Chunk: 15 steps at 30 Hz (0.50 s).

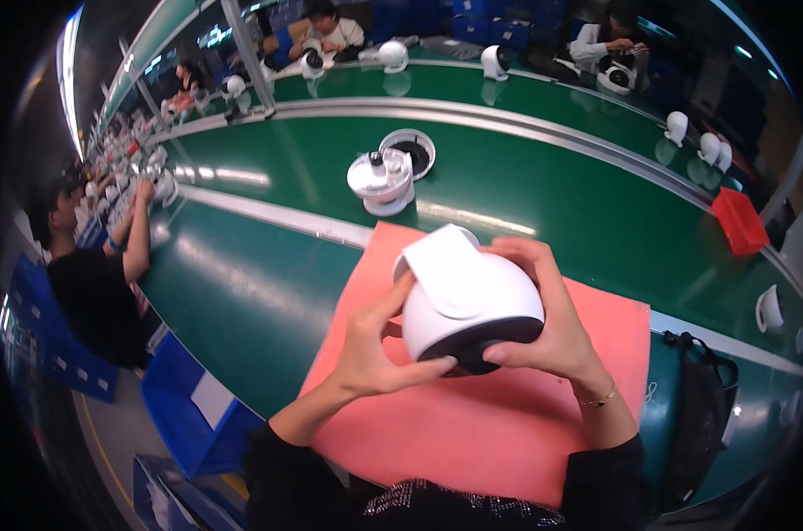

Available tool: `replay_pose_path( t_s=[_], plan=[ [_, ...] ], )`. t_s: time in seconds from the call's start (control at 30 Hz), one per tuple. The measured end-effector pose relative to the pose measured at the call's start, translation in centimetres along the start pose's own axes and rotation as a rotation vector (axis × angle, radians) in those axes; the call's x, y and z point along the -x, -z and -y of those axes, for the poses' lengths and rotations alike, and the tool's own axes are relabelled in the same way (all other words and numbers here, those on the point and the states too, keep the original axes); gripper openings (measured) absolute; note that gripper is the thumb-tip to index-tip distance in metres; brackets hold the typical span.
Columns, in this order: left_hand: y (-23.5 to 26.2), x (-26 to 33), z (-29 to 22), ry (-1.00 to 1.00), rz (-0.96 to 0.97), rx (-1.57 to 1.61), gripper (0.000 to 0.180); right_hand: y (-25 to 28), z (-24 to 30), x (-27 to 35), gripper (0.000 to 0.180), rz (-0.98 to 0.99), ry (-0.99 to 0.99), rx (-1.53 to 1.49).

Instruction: Assembling components of dome-shaped security cameras on a factory production line.

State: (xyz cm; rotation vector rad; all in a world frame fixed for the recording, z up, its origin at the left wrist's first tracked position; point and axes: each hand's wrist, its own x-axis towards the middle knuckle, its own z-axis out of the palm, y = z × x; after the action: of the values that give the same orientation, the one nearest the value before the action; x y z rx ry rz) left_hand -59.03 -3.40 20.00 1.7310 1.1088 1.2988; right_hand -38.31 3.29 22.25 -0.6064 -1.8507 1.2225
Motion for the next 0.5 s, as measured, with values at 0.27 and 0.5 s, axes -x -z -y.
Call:
replay_pose_path(
  t_s=[0.27, 0.5],
  plan=[
    [-1.2, -3.0, 5.7, 0.005, -0.196, 0.761, 0.078, -0.3, 0.9, -1.0, 0.095, -0.078, 0.059, -0.062],
    [-3.5, -7.9, 6.4, 0.103, -0.246, 0.868, 0.055, 2.1, -2.7, -1.7, 0.089, -0.259, -0.006, -0.189]
  ],
)
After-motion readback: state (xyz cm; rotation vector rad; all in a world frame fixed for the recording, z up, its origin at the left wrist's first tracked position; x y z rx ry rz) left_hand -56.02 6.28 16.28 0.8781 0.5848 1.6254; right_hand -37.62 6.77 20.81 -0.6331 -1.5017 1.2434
